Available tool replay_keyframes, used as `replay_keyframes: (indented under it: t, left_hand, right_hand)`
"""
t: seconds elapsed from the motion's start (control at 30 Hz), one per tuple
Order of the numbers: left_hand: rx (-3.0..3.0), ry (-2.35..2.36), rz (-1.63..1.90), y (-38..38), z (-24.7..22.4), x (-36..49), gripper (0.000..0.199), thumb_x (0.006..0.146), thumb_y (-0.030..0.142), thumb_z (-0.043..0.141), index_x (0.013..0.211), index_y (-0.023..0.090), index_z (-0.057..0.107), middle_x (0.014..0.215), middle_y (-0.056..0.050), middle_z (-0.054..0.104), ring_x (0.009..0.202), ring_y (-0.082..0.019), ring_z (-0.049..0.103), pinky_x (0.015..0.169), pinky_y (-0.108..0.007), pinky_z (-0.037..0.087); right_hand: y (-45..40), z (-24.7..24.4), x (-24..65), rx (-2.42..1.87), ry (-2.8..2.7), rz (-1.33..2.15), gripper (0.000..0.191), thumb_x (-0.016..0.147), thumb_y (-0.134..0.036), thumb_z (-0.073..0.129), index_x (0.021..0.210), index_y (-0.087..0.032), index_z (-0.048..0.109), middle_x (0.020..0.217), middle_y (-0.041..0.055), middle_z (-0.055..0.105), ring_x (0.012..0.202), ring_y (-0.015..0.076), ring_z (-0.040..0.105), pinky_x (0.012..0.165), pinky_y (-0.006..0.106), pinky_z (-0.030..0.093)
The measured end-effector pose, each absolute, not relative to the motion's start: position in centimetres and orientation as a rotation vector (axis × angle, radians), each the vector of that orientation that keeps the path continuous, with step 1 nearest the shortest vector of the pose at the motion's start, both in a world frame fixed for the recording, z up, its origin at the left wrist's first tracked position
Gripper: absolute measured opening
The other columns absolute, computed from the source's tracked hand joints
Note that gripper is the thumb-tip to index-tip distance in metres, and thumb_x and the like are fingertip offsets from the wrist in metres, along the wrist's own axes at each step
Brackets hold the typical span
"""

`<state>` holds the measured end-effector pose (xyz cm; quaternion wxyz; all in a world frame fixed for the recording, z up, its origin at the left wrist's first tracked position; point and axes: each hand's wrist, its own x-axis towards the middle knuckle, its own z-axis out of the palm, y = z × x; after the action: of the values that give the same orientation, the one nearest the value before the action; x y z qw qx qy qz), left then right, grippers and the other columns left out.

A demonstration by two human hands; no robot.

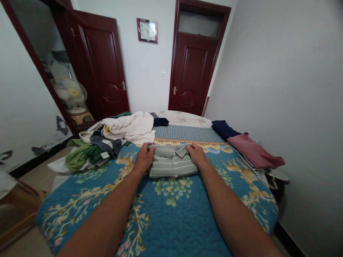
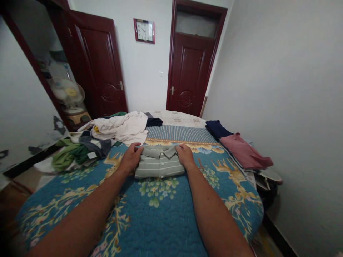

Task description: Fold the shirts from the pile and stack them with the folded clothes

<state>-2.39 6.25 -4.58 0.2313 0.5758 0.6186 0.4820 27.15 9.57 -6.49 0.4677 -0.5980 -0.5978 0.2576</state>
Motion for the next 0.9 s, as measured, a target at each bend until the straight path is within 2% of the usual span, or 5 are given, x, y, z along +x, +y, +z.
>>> replay_keyframes:
  t: [0.07,0.23,0.53,0.77,0.9]
  left_hand:
    - [1.592,1.717,1.261,6.2,-4.5,-2.6,0.049,0.09,0.05,0.063,0.126,0.017,0.068,0.09,-0.006,0.075,0.086,-0.025,0.069,0.077,-0.033,0.05]
    - [1.746,1.657,1.133,6.4,-4.0,-3.0,0.027,0.087,0.046,0.064,0.087,0.02,0.072,0.083,-0.006,0.075,0.083,-0.025,0.068,0.074,-0.033,0.046]
    - [1.619,1.641,1.285,7.9,-4.4,-2.2,0.031,0.087,0.049,0.062,0.084,0.019,0.071,0.081,-0.006,0.073,0.08,-0.024,0.066,0.072,-0.033,0.045]
    - [1.188,1.194,1.414,8.0,-4.5,-2.5,0.065,0.071,0.048,0.08,0.127,0.016,0.07,0.095,-0.006,0.077,0.079,-0.02,0.069,0.071,-0.03,0.051]
    - [1.134,1.259,1.378,7.9,-4.8,-2.5,0.07,0.068,0.041,0.082,0.131,0.015,0.068,0.091,-0.006,0.076,0.074,-0.019,0.068,0.066,-0.029,0.05]
  right_hand:
    - [9.8,-6.6,26.8,-1.531,-1.479,0.563,0.036,0.085,-0.047,0.058,0.09,-0.018,0.078,0.087,0.0062,0.078,0.085,0.0225,0.07,0.08,0.03,0.051]
    - [10.0,-6.9,26.7,-1.507,-1.454,0.535,0.038,0.085,-0.048,0.06,0.096,-0.017,0.079,0.09,0.0073,0.079,0.087,0.0233,0.071,0.082,0.032,0.052]
    - [9.5,-6.2,26.8,-1.371,-1.351,0.404,0.038,0.087,-0.048,0.06,0.104,-0.019,0.077,0.097,0.0078,0.08,0.09,0.0228,0.071,0.09,0.034,0.053]
    - [9.3,-6.3,26.4,-1.427,-1.425,0.333,0.037,0.09,-0.044,0.054,0.103,-0.019,0.077,0.095,0.0078,0.078,0.089,0.0229,0.069,0.088,0.033,0.051]
    - [9.1,-6.8,26.4,-1.552,-1.505,0.312,0.032,0.089,-0.04,0.052,0.094,-0.021,0.076,0.089,0.0068,0.076,0.088,0.0231,0.068,0.084,0.032,0.049]
